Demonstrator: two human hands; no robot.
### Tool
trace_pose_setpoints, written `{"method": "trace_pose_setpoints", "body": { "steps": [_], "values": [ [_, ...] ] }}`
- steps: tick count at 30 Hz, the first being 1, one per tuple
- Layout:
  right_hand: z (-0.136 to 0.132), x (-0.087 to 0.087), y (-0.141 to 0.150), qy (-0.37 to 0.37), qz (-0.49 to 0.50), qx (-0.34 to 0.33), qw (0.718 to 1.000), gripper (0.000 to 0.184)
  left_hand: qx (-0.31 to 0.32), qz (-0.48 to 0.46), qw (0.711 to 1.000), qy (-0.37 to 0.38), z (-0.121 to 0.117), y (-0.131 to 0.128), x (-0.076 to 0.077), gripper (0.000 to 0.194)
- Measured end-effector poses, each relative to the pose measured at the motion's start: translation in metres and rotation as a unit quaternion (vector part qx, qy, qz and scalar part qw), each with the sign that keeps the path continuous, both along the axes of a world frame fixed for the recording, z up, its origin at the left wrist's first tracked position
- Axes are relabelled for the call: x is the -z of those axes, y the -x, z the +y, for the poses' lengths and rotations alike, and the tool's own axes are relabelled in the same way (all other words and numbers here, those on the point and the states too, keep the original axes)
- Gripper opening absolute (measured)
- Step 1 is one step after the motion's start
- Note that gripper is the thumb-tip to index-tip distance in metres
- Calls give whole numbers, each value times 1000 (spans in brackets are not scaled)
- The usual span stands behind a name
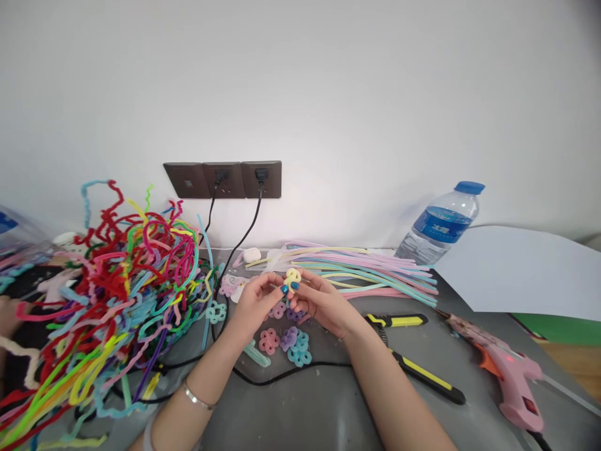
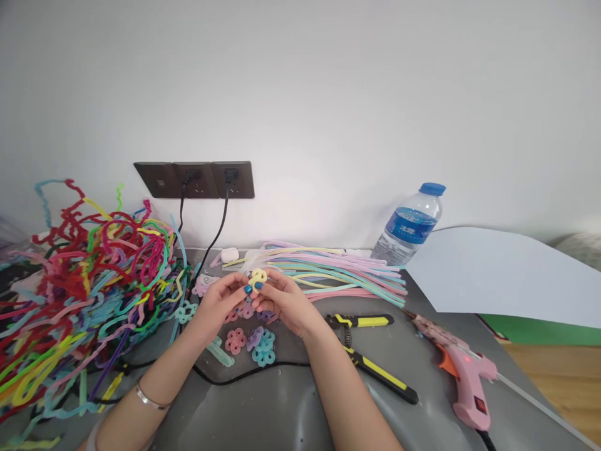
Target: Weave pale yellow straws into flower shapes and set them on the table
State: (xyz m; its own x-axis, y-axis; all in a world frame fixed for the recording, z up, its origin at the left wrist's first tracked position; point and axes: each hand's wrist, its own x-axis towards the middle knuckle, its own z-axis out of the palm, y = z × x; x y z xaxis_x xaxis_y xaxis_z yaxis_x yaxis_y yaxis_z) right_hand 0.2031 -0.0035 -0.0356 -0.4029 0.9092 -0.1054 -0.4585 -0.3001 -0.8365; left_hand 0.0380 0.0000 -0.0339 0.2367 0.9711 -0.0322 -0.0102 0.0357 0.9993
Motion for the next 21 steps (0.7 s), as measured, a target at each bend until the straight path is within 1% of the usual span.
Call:
{"method": "trace_pose_setpoints", "body": {
  "steps": [2, 5, 9, 13, 17, 19, 21],
  "values": [
    [0, 0, 0, -5, -1, -4, 1000, 34, -12, -3, 1000, -5, 0, -1, 2, 25],
    [0, 1, -1, -16, 0, -10, 1000, 37, -3, -15, 1000, 11, 0, -1, 2, 26],
    [1, 2, -8, -28, -8, -35, 999, 37, 47, -39, 997, 53, -1, 1, -2, 28],
    [0, -1, -19, -34, -29, -86, 995, 30, 102, -48, 988, 105, -1, 8, -10, 31],
    [-1, -4, -24, -33, -39, -134, 990, 31, 162, -43, 975, 146, 0, 16, -14, 29],
    [-2, -4, -24, -28, -32, -138, 990, 31, 163, -58, 971, 167, 0, 16, -14, 28],
    [-1, -3, -22, -17, -15, -123, 992, 31, 139, -93, 970, 176, 0, 11, -12, 29]
  ]
}}
